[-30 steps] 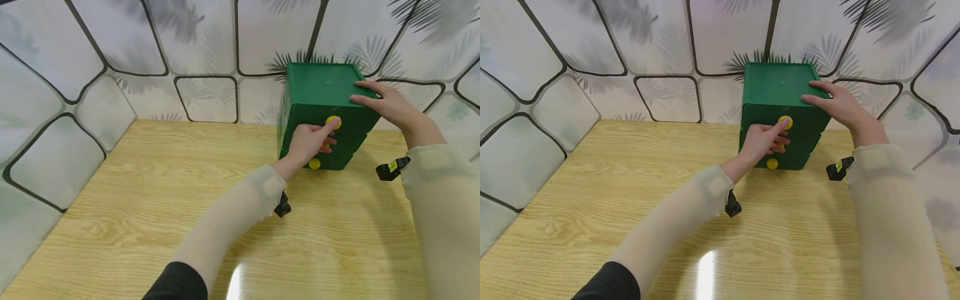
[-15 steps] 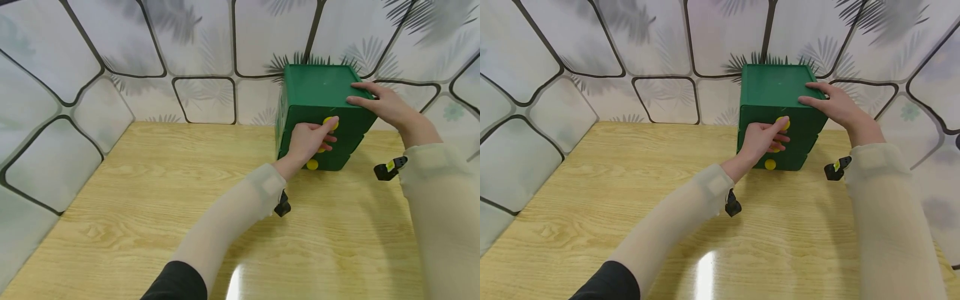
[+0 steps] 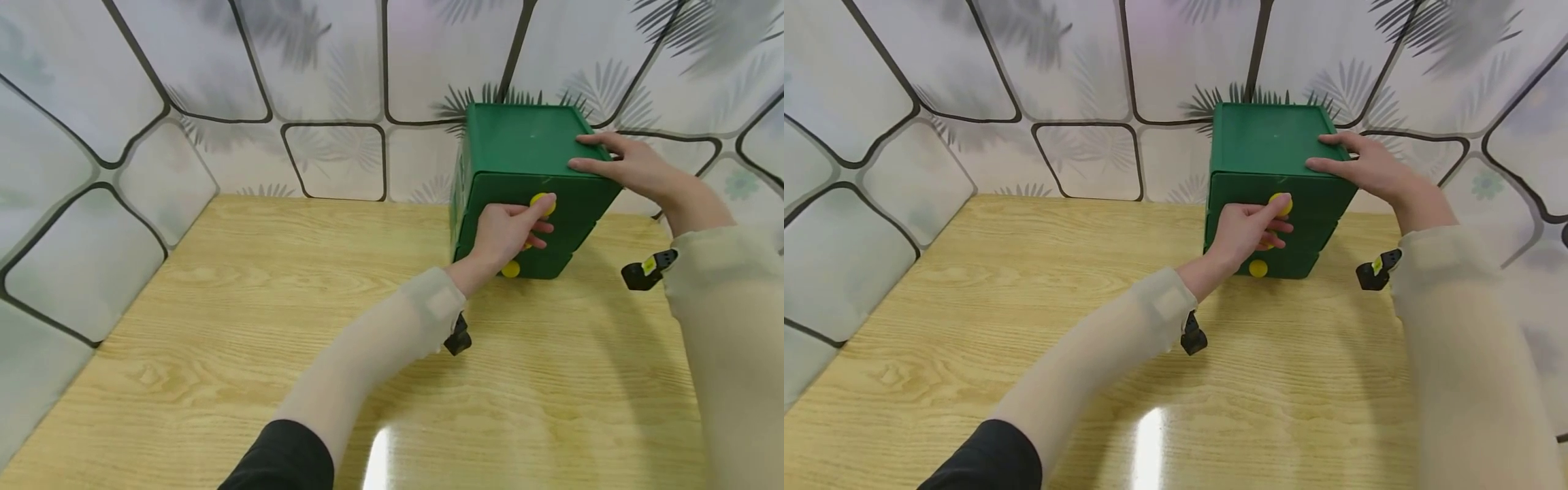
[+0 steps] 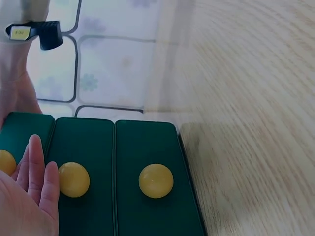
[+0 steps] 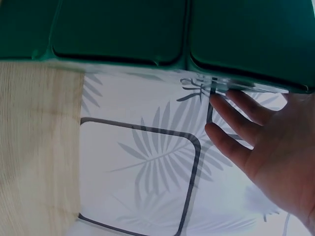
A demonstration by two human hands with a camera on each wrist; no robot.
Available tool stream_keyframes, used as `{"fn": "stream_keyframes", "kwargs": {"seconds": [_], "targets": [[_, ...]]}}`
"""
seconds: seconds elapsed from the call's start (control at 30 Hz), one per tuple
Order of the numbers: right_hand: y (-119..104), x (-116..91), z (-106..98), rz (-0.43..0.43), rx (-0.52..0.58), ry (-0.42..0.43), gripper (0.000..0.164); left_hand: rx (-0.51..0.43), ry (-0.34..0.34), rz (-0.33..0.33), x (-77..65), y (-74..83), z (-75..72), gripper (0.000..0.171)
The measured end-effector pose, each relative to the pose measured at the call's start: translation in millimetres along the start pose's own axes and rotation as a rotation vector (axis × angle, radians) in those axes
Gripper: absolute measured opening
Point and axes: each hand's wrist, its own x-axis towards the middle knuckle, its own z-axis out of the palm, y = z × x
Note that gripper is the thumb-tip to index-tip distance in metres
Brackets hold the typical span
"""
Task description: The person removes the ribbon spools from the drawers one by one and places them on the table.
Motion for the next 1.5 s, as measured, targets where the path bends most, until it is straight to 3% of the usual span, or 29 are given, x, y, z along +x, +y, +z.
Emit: {"fn": "stream_keyframes", "kwargs": {"seconds": [0.2,0.6,1.1,1.5], "targets": [[2.3,-0.1,-4.1,-0.009,-0.011,-0.026,0.077,0.042,-0.03,-0.003,-8.5,-0.2,-0.6,0.043],[2.8,0.8,-1.6,-0.039,0.037,-0.029,0.076,0.008,-0.1,0.008,-30.2,-1.3,-5.8,0.041],[4.9,-0.8,-1.3,-0.02,0.05,-0.028,0.076,-0.05,-0.141,-0.079,-64.2,2.9,-4.6,0.037],[7.4,0.3,-2.2,-0.045,0.065,-0.043,0.075,-0.056,-0.183,-0.099,-81.9,0.7,-6.9,0.034]]}}
